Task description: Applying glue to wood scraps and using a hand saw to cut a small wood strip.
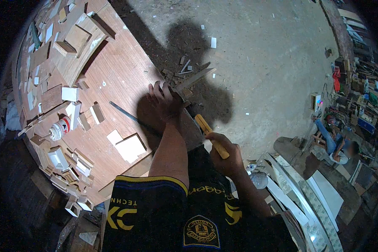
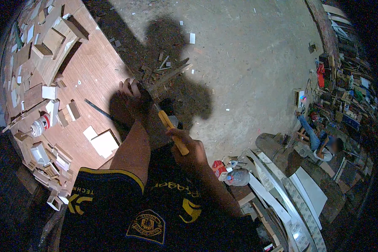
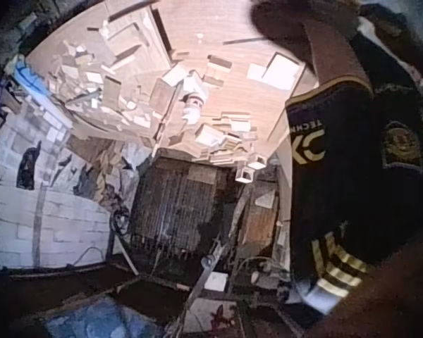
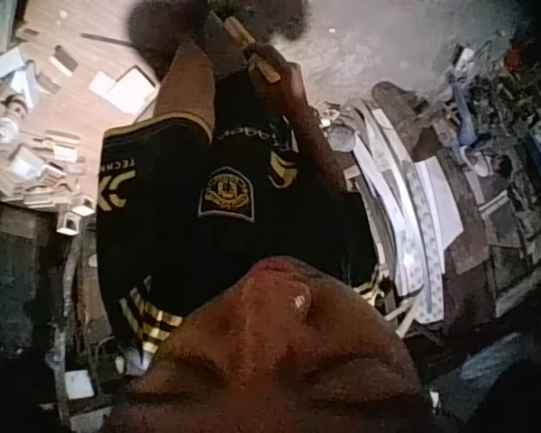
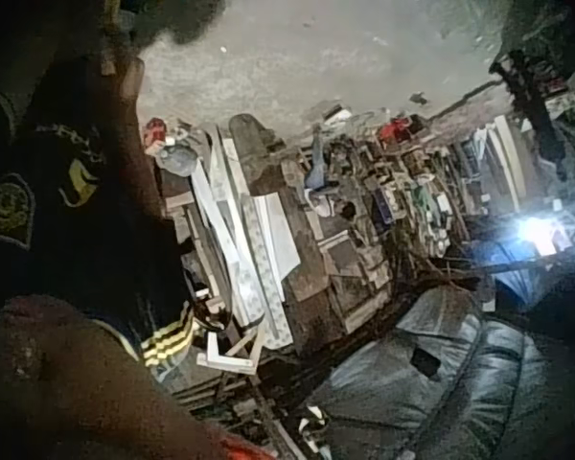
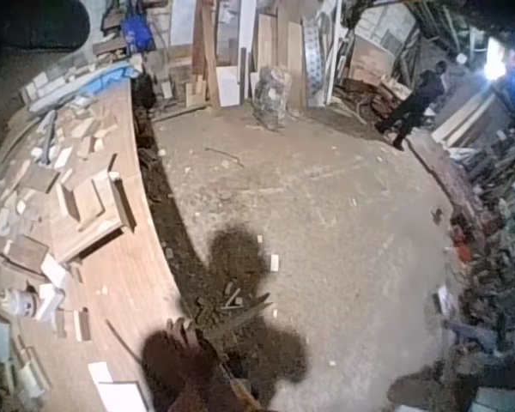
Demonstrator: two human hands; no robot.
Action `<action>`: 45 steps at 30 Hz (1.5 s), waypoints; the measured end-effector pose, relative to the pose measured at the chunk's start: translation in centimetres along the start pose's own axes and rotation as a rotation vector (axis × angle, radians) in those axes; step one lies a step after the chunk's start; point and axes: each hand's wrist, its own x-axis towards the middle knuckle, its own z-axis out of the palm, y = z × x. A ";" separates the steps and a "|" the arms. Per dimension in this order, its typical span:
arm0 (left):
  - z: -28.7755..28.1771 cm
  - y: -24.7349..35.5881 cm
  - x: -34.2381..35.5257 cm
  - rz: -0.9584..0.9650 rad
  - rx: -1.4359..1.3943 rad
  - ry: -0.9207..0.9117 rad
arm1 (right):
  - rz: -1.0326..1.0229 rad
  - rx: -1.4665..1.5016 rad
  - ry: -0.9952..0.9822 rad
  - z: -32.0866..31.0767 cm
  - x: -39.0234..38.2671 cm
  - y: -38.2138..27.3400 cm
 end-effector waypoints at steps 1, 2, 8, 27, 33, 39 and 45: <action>-0.1 0.3 0.0 0.003 -0.005 -0.005 | 0.005 0.000 0.006 0.0 0.0 0.0; -0.2 0.5 0.1 0.004 -0.035 -0.002 | 0.005 -0.023 -0.014 0.1 0.1 0.0; 0.3 -0.6 0.3 0.130 -0.055 0.042 | -0.016 -0.128 -0.073 0.7 0.0 -0.7; -2.1 0.9 1.2 0.097 -0.019 -0.002 | 0.046 -0.097 -0.073 0.3 0.4 -2.3; -0.4 -1.1 1.2 0.207 0.071 0.138 | -0.087 -0.047 -0.024 -3.4 -8.0 -1.9; -0.4 1.2 1.4 0.239 0.076 0.114 | -0.025 -0.014 -0.028 -4.9 -8.7 -2.8; -0.7 0.5 0.7 0.129 -0.076 0.018 | 0.221 -0.041 -0.224 -6.0 -7.7 -4.6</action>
